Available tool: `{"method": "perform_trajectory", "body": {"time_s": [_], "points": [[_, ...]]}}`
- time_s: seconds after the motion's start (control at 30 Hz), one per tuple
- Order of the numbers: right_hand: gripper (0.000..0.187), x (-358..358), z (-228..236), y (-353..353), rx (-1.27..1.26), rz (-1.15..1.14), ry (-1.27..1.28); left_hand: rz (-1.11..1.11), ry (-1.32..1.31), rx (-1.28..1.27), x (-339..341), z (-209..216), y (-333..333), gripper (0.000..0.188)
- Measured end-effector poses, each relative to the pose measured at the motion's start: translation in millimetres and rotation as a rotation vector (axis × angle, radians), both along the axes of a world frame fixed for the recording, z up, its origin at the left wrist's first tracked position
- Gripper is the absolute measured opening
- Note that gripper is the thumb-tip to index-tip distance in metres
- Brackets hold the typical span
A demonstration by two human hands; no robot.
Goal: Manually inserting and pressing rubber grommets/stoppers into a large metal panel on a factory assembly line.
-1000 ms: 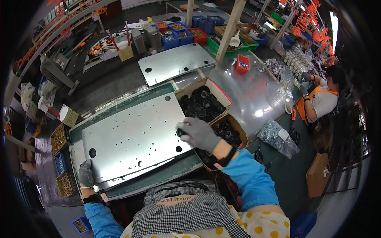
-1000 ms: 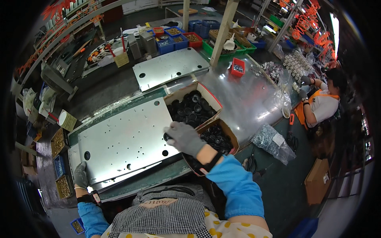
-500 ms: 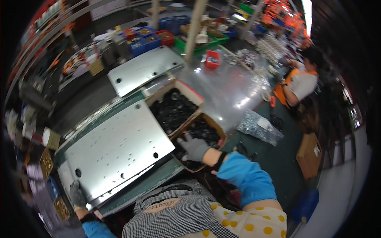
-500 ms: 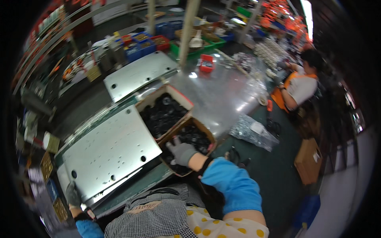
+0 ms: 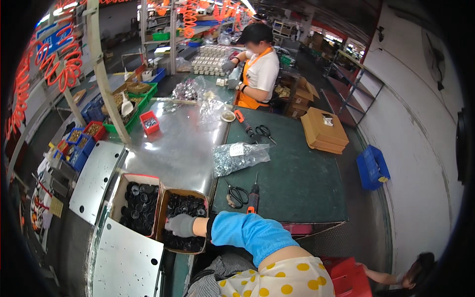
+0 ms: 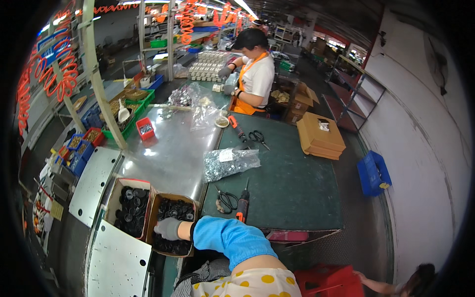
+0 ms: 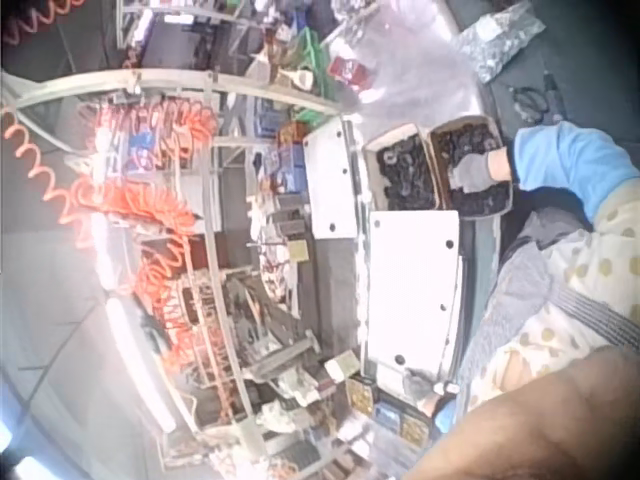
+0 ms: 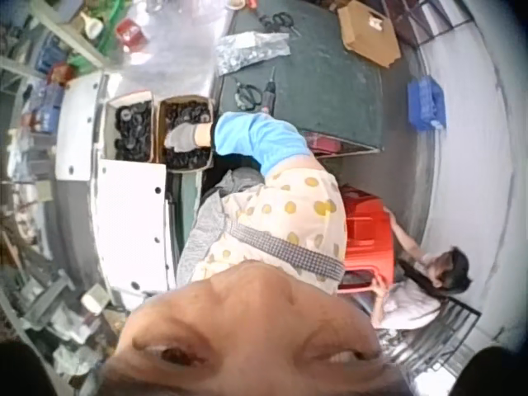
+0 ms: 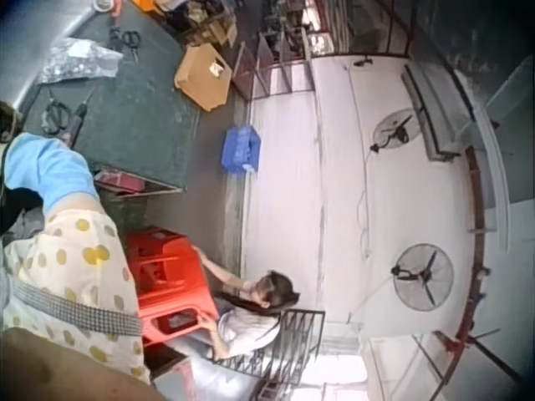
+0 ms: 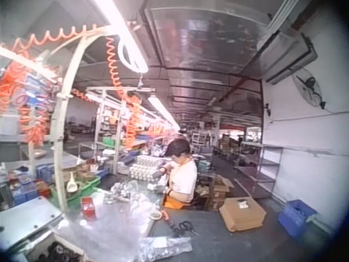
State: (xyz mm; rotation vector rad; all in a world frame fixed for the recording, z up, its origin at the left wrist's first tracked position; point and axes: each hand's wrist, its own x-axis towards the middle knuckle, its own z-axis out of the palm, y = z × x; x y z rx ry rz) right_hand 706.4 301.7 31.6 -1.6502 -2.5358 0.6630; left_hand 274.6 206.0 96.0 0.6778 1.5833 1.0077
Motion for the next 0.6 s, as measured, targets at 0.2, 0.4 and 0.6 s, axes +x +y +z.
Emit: {"method": "perform_trajectory", "body": {"time_s": [0.2, 0.4, 0.6], "points": [[0.023, 10.1, 28.1, 11.3, 0.044, -0.320, 0.155, -0.058, 0.003, -0.014, 16.2, 11.6, 13.3, 0.038], [0.023, -45.9, 55.6, 4.6, 0.007, -0.091, 0.427, -0.043, -0.027, -0.015, 9.8, 12.0, 3.6, 0.038], [0.021, -152.2, 48.8, 19.0, -0.049, 0.134, 0.462, 0.104, -0.131, 0.045, -38.5, -1.5, -52.4, 0.039]]}}
